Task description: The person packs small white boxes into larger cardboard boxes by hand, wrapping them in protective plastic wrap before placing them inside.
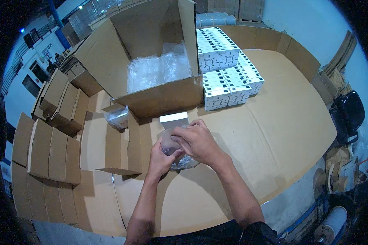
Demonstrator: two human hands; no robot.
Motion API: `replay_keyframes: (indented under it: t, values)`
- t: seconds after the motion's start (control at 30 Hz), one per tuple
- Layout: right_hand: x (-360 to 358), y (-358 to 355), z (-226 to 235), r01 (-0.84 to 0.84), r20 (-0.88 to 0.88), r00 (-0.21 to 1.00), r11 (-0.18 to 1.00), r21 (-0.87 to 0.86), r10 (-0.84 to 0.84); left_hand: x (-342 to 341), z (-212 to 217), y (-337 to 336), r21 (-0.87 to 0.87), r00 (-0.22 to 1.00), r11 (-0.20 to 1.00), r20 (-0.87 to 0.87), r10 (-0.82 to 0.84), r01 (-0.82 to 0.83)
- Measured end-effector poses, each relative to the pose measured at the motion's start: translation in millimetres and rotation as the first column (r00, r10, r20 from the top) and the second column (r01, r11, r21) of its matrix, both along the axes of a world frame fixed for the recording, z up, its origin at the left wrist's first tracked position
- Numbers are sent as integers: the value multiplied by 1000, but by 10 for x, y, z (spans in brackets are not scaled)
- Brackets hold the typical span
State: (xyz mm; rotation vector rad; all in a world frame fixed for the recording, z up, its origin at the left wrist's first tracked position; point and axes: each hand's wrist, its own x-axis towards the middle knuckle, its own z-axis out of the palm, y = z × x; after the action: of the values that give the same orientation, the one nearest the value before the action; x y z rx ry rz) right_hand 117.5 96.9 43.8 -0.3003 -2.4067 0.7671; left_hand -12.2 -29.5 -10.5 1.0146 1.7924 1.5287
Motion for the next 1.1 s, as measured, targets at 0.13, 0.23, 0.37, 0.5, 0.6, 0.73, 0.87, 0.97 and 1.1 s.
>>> replay_keyframes:
  t: [0.13,0.23,0.37,0.5,0.6,0.73,0.87,0.97,1.1]
  values:
    - [-22,-11,-56,36,-49,998,999,37,-35,-26,27,-30,-10,998,998,7,-56,56]
    - [-33,1,-53,27,-48,999,999,42,-25,-18,80,-27,-31,998,998,3,-57,57]
    - [-20,25,55,66,-53,996,998,-22,-67,-25,76,-32,-13,999,999,32,-35,35]
    - [-23,172,-46,84,-283,945,956,-281,-166,-32,47,-26,-10,998,1000,52,-24,24]
    - [-27,348,-190,-64,-424,877,820,-569,-226,-39,47,-38,11,996,1000,81,-21,20]
    - [-11,532,-381,-60,-344,911,753,-655,-227,-76,45,-79,-4,989,1000,147,-10,11]
    - [-104,545,-454,-211,-327,944,693,-689,-39,-69,102,-98,0,985,1000,173,11,-11]
    - [-173,502,-531,-248,-325,946,659,-711,5,-61,91,-89,24,984,1000,180,3,-8]
    - [-189,505,-574,-215,-311,950,662,-718,-29,-73,88,-86,11,986,1000,164,1,-3]
